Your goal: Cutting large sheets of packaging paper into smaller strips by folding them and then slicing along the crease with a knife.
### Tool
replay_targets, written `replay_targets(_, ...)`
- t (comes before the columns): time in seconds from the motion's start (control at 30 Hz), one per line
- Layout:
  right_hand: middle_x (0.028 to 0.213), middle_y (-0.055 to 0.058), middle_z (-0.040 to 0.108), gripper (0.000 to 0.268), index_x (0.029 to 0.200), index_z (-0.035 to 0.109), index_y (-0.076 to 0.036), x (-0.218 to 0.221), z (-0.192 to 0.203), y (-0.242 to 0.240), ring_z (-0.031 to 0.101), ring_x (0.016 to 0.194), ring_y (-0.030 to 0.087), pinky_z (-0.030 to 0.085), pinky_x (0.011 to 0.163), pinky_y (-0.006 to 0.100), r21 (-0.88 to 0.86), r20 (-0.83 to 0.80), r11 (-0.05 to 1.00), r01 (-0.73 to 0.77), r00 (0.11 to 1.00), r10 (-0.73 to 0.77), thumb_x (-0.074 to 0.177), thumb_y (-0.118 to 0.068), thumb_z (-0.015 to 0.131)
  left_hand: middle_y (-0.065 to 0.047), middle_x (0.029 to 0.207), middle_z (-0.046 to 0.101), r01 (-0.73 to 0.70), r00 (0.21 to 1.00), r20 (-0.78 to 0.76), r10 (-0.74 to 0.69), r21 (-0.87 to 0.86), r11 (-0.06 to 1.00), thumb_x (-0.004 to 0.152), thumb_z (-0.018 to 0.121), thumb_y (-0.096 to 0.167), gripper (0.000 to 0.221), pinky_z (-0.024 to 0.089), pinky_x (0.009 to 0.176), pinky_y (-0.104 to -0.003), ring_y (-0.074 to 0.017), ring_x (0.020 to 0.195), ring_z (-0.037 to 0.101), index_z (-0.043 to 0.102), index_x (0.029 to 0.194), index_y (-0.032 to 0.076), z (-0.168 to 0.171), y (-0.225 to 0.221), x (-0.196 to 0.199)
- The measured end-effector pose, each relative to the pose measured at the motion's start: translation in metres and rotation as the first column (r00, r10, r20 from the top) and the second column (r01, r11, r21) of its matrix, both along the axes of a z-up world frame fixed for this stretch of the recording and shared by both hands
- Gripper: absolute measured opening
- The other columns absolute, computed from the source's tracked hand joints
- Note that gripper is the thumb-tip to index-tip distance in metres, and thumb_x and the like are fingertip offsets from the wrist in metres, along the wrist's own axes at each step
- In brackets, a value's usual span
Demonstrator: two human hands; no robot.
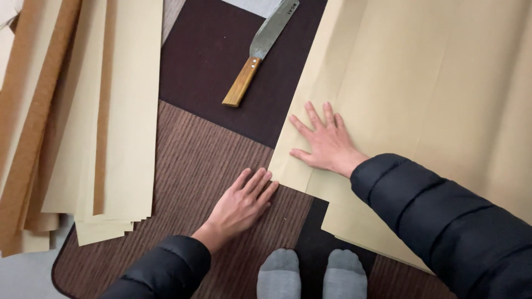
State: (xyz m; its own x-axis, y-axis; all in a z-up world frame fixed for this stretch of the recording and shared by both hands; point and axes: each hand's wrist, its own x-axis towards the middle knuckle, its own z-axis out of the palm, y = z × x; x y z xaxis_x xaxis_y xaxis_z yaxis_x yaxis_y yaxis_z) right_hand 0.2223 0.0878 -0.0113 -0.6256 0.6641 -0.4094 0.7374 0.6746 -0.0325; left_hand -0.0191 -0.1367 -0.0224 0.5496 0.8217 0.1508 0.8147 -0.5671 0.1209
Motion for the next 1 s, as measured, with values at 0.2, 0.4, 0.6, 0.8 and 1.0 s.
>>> replay_targets(0.2, 0.193, 0.017, 0.015, 0.099, 0.183, 0.027, -0.041, -0.002, -0.005, 0.002, 0.018, 0.169, 0.064, 0.027, 0.131, 0.072, -0.006, 0.038, 1.000, 0.016, 0.999, -0.016, 0.100, -0.092, 0.040, -0.017, 0.106, 0.085, -0.024, 0.982, 0.185, 0.034, -0.056, 0.998, 0.112, 0.061, 0.037, 0.036, 0.050, 0.121, -0.057, -0.0350, 0.131, 0.074, 0.078, 0.128, 0.010, 0.019, 0.049, -0.009)
replay_targets(0.4, 0.193, 0.017, 0.015, 0.098, 0.183, 0.027, -0.039, -0.007, 0.004, 0.001, 0.019, 0.168, 0.065, 0.029, 0.132, 0.070, -0.029, 0.053, 0.999, 0.022, 0.998, -0.021, 0.101, -0.087, 0.049, -0.007, 0.118, 0.074, -0.430, 0.890, -0.042, 0.453, 0.247, 0.868, 0.089, 0.086, 0.036, 0.053, 0.062, 0.083, -0.046, -0.0309, 0.108, 0.070, 0.072, 0.137, 0.019, 0.014, 0.196, -0.048)
replay_targets(0.6, 0.193, 0.017, 0.012, 0.098, 0.184, 0.027, -0.038, -0.014, 0.015, 0.001, 0.017, 0.168, 0.066, 0.028, 0.131, 0.071, -0.089, 0.030, 0.994, 0.066, 0.998, -0.063, 0.101, -0.083, 0.053, -0.010, 0.135, 0.066, -0.592, 0.786, -0.116, 0.607, 0.145, 0.793, 0.095, 0.081, 0.023, 0.057, 0.065, 0.082, -0.039, -0.0285, 0.115, 0.068, 0.065, 0.147, 0.010, -0.035, 0.208, -0.052)
replay_targets(0.8, 0.190, 0.021, 0.021, 0.097, 0.183, 0.032, -0.035, -0.013, 0.011, 0.000, 0.027, 0.164, 0.067, 0.039, 0.123, 0.069, 0.025, 0.039, 1.000, -0.002, 0.999, 0.001, 0.100, -0.082, 0.054, -0.007, 0.120, 0.059, -0.673, 0.703, -0.189, 0.685, 0.133, 0.727, 0.081, 0.084, 0.035, 0.050, 0.063, 0.080, -0.039, -0.0284, 0.111, 0.064, 0.061, 0.120, 0.016, -0.040, 0.120, -0.046)
replay_targets(1.0, 0.190, 0.020, 0.024, 0.099, 0.183, 0.033, -0.036, -0.009, 0.003, 0.001, 0.030, 0.164, 0.065, 0.041, 0.121, 0.066, 0.078, 0.064, 0.997, -0.030, 0.998, 0.026, 0.100, -0.087, 0.048, -0.005, 0.111, 0.060, -0.787, 0.614, -0.051, 0.787, 0.039, 0.616, 0.093, 0.083, 0.044, 0.039, 0.063, 0.078, -0.040, -0.0284, 0.111, 0.065, 0.062, 0.109, 0.016, -0.010, 0.098, -0.044)
